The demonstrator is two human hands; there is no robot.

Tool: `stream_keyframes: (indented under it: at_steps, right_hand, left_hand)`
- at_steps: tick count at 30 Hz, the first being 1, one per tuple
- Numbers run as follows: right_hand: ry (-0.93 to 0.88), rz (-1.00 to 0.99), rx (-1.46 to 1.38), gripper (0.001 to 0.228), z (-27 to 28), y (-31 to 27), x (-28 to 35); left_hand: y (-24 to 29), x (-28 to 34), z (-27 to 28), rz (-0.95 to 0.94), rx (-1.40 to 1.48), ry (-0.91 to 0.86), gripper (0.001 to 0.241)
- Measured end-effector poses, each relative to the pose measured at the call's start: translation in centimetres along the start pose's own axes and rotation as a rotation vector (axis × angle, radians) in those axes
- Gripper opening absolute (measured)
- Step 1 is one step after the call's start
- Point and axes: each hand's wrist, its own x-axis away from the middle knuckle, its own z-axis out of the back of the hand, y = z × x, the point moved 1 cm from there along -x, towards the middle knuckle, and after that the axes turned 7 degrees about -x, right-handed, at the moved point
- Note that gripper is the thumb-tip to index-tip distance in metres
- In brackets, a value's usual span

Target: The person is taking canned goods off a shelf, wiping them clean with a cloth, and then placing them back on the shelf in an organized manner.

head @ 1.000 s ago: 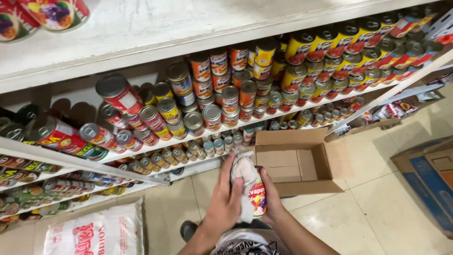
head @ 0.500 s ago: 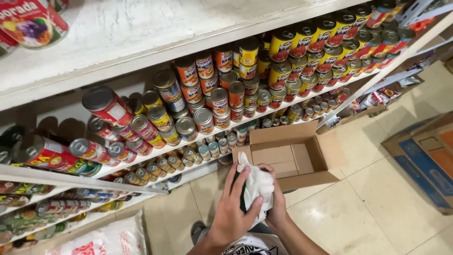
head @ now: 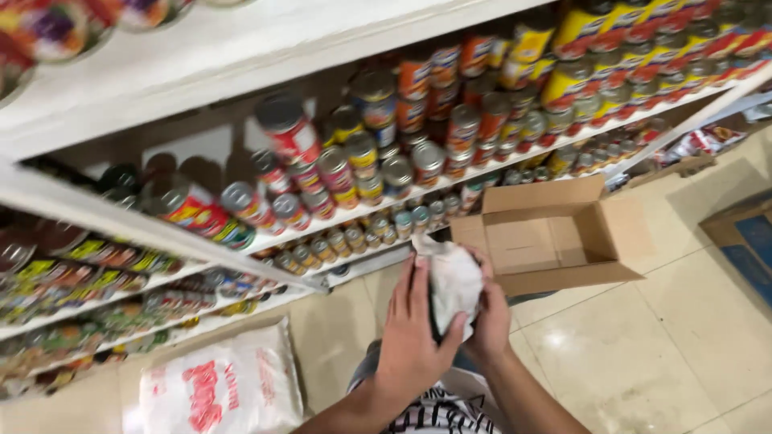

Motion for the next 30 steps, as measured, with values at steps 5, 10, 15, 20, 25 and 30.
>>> stream_keyframes:
  at_steps: [5,10,15,20,25,30]
  right_hand:
    - [0.052,-0.37,-0.221,0.043,5.6,4.6,-0.4]
    - [-0.045,-0.551,-0.325,0.051,6.2,9.1,-0.6]
    - [0.034,-0.455,-0.117,0.057,4.6,10.8,0.8]
    - [-0.044,-0.435,-0.066,0.053,-0.3,9.1,0.7]
    - [0.201,-0.397,0.053,0.061,-4.5,7.3,0.1]
    - [0.242,-0.435,0.129,0.052,-2.4,6.6,-1.2]
  left_hand:
    - [-1.1,0.6,4.6,-0.074,0.048,0.035,0.087]
    - [-4.3,-0.3,7.4,0.106,0.411,-0.143,0.082]
    - [-6.5,-0.1,7.5,0.235,0.475,-0.16,0.074]
    - [-7.1,0.3,7.1,0.194,0.237,-0.127,0.077]
    - [-6.7,1.5,5.9,0.148,0.09,-0.099,0.088]
    - [-6.7,0.6,5.7,0.174,0.075,-0.17,0.094]
